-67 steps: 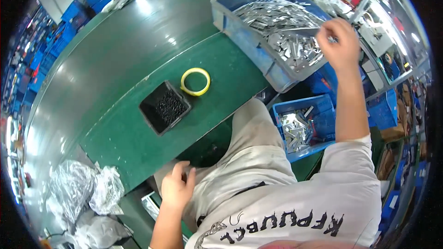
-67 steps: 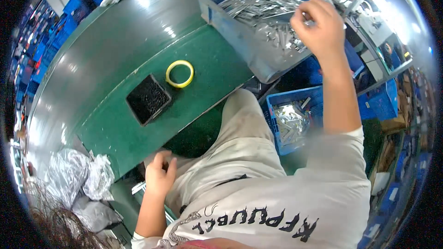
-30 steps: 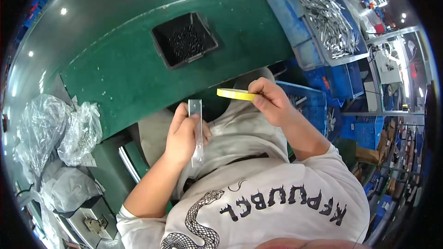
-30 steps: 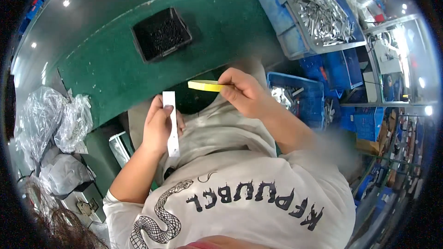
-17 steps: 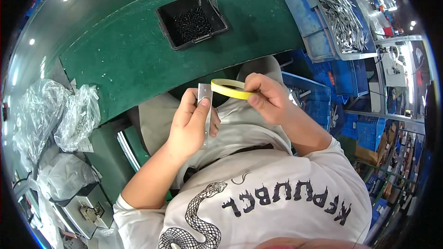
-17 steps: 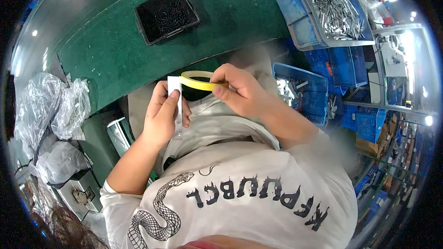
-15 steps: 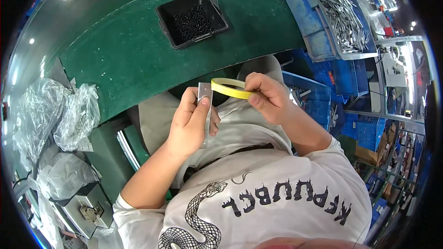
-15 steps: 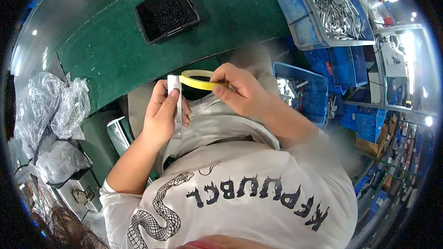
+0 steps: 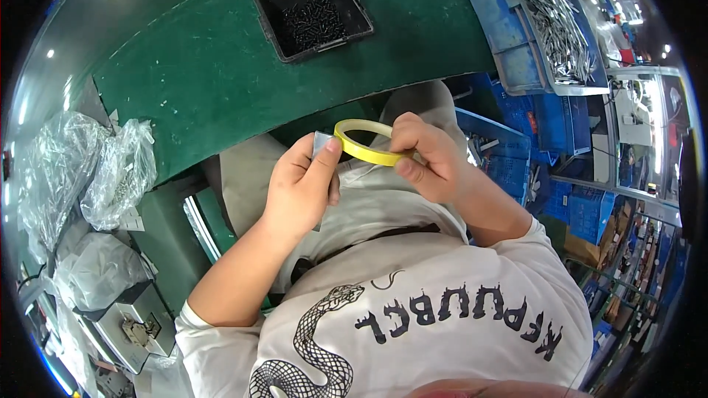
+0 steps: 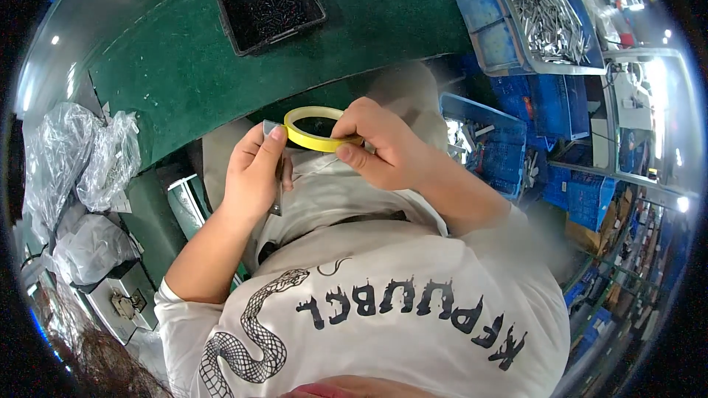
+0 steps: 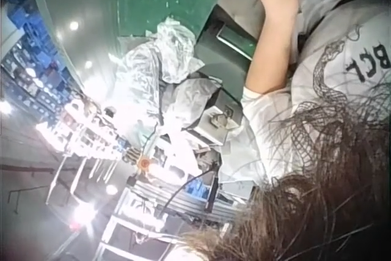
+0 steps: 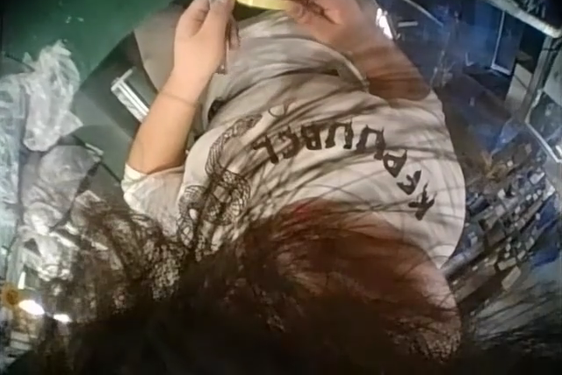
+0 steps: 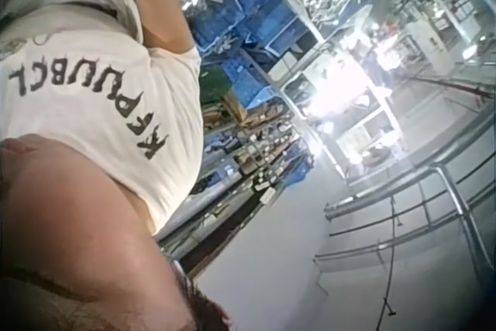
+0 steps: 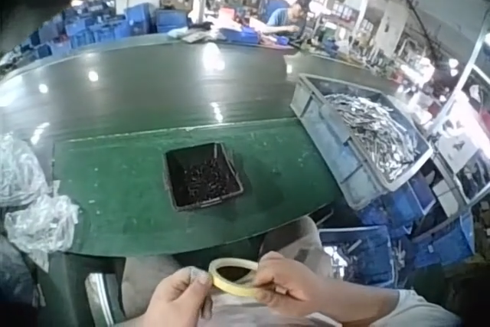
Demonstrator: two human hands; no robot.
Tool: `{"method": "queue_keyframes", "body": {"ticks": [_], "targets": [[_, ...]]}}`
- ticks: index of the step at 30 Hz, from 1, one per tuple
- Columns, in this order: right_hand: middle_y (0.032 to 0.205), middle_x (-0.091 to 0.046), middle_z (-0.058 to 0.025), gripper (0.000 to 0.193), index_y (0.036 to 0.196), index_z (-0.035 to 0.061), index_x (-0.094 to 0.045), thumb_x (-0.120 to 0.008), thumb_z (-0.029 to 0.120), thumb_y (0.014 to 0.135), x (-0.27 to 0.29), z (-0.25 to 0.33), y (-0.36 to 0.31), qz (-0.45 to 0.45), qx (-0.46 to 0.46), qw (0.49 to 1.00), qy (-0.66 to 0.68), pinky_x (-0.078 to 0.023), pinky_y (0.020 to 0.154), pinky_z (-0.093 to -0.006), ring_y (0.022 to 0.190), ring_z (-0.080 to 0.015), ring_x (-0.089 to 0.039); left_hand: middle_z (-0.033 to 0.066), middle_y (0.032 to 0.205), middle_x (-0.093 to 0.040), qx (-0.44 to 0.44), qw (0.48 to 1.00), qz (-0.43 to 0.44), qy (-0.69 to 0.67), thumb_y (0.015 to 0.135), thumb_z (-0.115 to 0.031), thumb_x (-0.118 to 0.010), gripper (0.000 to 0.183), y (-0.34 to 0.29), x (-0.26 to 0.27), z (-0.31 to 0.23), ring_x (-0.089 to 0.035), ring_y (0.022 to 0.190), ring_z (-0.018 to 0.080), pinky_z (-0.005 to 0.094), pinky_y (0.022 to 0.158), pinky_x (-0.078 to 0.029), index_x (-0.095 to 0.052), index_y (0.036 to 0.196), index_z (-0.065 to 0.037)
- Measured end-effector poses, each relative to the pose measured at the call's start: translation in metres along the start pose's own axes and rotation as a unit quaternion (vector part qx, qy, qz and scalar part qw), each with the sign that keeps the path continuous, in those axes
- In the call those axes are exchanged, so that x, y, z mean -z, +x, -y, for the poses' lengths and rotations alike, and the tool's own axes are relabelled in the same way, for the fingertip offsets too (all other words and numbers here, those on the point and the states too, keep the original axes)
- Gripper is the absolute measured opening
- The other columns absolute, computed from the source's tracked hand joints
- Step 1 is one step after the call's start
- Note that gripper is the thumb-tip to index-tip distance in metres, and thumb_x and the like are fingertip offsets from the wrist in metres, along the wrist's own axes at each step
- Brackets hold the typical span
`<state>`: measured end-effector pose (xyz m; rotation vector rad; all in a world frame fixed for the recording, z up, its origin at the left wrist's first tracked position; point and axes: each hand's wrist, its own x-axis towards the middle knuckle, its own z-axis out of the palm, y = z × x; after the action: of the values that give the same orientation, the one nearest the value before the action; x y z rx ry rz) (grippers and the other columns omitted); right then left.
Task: The recorder is applying yellow tape to small components and placing them into a bin on a factory assembly line.
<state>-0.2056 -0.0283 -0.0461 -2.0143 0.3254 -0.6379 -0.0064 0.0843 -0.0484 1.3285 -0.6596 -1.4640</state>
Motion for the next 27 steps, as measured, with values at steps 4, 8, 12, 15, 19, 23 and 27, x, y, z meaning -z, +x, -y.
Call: {"method": "queue_keyframes", "body": {"ticks": [4, 8, 12, 15, 19, 23, 27], "targets": [[0.081, -0.055, -0.0072, 0.014, 0.096, 0.0033, -0.058, -0.065, 0.013, 0.089, -0.002, -0.002, 0.002, -0.011, 0.019, 1.000, -0.020, -0.040, 0.063, -0.0329, 0.072, -0.0232, -0.049, 0.0053, 0.052, -0.048, 0.002, 0.989, 0.081, -0.121, 0.102, -0.031, -0.045, 0.032, 0.000, 0.010, 0.007, -0.042, 0.037, 0.0139, 0.0260, 0.040, -0.035, -0.050, 0.082, -0.007], [0.082, -0.053, -0.0082, 0.018, 0.097, 0.0029, -0.056, -0.062, 0.020, 0.092, -0.003, -0.004, 0.002, 0.008, 0.003, 0.998, -0.065, -0.039, 0.070, -0.0349, 0.076, -0.0243, -0.046, 0.0082, 0.047, -0.044, 0.031, 0.962, 0.166, -0.213, 0.101, -0.040, -0.044, 0.040, 0.001, 0.013, 0.011, -0.036, 0.032, 0.0154, 0.0281, 0.036, -0.032, -0.046, 0.076, -0.008], [0.079, -0.056, -0.0073, 0.014, 0.095, 0.0039, -0.058, -0.064, 0.016, 0.089, -0.003, 0.002, 0.007, 0.012, 0.012, 0.992, -0.126, -0.040, 0.069, -0.0355, 0.071, -0.0244, -0.048, 0.0071, 0.064, -0.052, 0.003, 0.976, 0.164, -0.142, 0.096, -0.035, -0.056, 0.029, 0.003, 0.014, 0.010, -0.041, 0.040, 0.0122, 0.0267, 0.040, -0.035, -0.049, 0.091, -0.008], [0.076, -0.056, -0.0059, 0.012, 0.093, 0.0046, -0.059, -0.064, 0.014, 0.088, -0.001, 0.003, 0.010, -0.004, 0.025, 0.989, -0.147, -0.040, 0.069, -0.0357, 0.066, -0.0243, -0.049, 0.0065, 0.089, -0.057, -0.149, 0.984, 0.032, 0.089, 0.089, -0.009, -0.067, 0.026, 0.001, 0.004, 0.011, -0.049, 0.059, 0.0067, 0.0203, 0.048, -0.034, -0.044, 0.102, -0.005], [0.074, -0.057, -0.0046, 0.012, 0.094, 0.0051, -0.059, -0.065, 0.013, 0.087, 0.002, 0.006, 0.008, -0.017, -0.004, 0.988, -0.155, -0.039, 0.070, -0.0359, 0.065, -0.0237, -0.052, 0.0044, 0.093, -0.056, -0.127, 0.984, -0.081, 0.091, 0.085, 0.002, -0.068, 0.039, 0.002, 0.000, 0.007, -0.051, 0.073, 0.0056, 0.0192, 0.058, -0.039, -0.041, 0.112, -0.005], [0.074, -0.058, -0.0042, 0.014, 0.095, 0.0058, -0.060, -0.066, 0.012, 0.085, 0.000, 0.006, 0.005, -0.032, -0.007, 0.986, -0.162, -0.039, 0.074, -0.0356, 0.065, -0.0232, -0.054, 0.0046, 0.096, -0.057, -0.106, 0.987, -0.068, 0.101, 0.091, 0.001, -0.061, 0.026, 0.004, 0.002, 0.005, -0.054, 0.075, 0.0068, 0.0199, 0.059, -0.046, -0.046, 0.112, -0.004], [0.074, -0.058, -0.0032, 0.018, 0.098, 0.0067, -0.060, -0.068, 0.012, 0.083, -0.007, 0.006, 0.006, -0.039, -0.001, 0.981, -0.190, -0.039, 0.076, -0.0353, 0.067, -0.0221, -0.057, 0.0051, 0.095, -0.059, -0.175, 0.975, -0.078, 0.110, 0.096, -0.002, -0.055, 0.024, 0.007, -0.001, 0.014, -0.057, 0.077, 0.0076, 0.0202, 0.061, -0.047, -0.048, 0.119, -0.001]]}}
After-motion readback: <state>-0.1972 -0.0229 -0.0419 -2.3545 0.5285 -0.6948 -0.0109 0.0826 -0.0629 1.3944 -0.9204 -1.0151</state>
